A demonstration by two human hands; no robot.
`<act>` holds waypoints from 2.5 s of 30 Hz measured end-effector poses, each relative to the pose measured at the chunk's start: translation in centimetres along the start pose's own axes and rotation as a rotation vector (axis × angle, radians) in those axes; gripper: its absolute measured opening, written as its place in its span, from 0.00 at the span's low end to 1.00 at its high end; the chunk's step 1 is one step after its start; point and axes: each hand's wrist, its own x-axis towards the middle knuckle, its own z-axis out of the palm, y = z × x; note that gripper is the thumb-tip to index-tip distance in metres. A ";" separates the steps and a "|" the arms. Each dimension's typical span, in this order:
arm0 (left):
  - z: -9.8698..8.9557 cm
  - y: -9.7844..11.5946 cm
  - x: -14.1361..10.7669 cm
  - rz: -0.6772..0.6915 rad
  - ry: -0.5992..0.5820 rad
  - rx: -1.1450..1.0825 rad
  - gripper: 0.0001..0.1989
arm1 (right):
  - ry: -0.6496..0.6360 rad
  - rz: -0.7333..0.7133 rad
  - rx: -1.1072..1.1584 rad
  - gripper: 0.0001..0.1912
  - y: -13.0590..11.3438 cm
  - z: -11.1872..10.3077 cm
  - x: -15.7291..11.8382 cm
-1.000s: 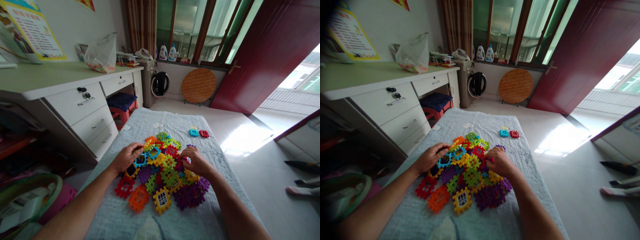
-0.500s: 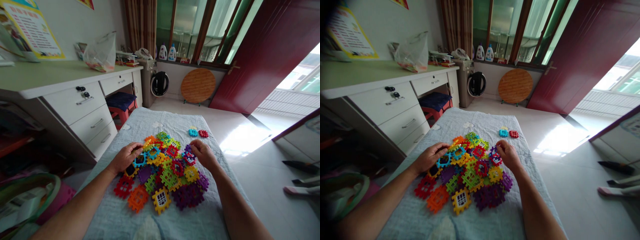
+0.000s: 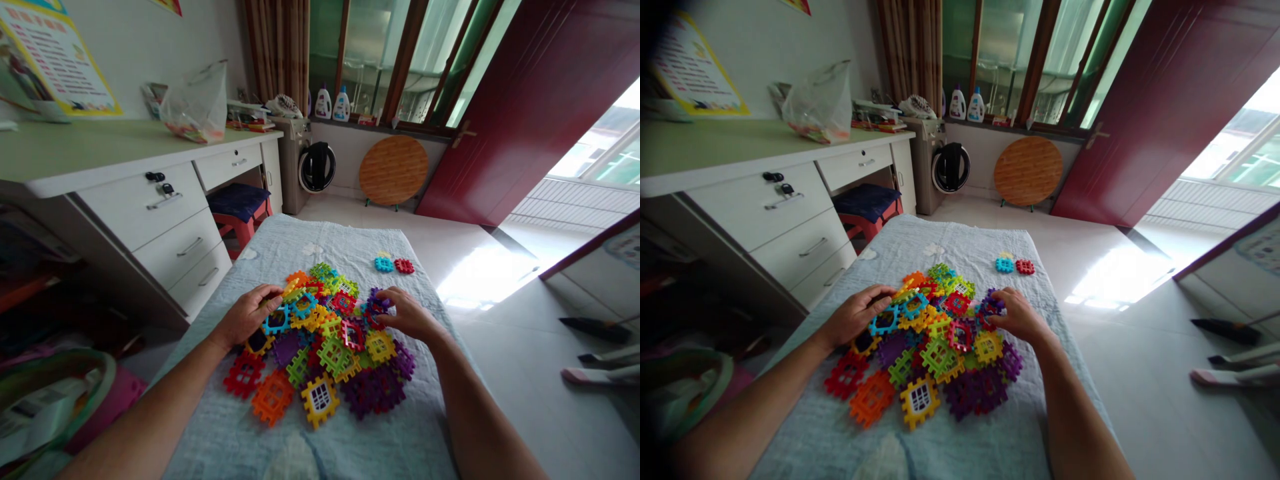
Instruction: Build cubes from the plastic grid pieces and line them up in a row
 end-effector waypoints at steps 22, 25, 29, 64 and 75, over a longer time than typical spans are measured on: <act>0.0 0.0 0.0 0.008 -0.008 -0.002 0.19 | 0.286 0.168 0.008 0.23 3.7 1.3 0.7; -0.1 0.0 0.0 0.007 -0.003 -0.004 0.19 | 0.189 0.144 -0.016 0.26 3.5 0.9 0.5; 0.0 0.0 0.0 0.003 -0.006 -0.008 0.20 | 0.133 0.136 -0.040 0.23 3.3 0.7 0.4; -0.1 0.0 0.0 0.022 -0.015 -0.017 0.17 | -0.051 0.024 -0.257 0.22 2.5 -0.1 4.6; -0.2 0.0 -0.1 0.021 -0.020 -0.026 0.16 | -0.023 0.166 -0.350 0.25 3.0 0.0 13.9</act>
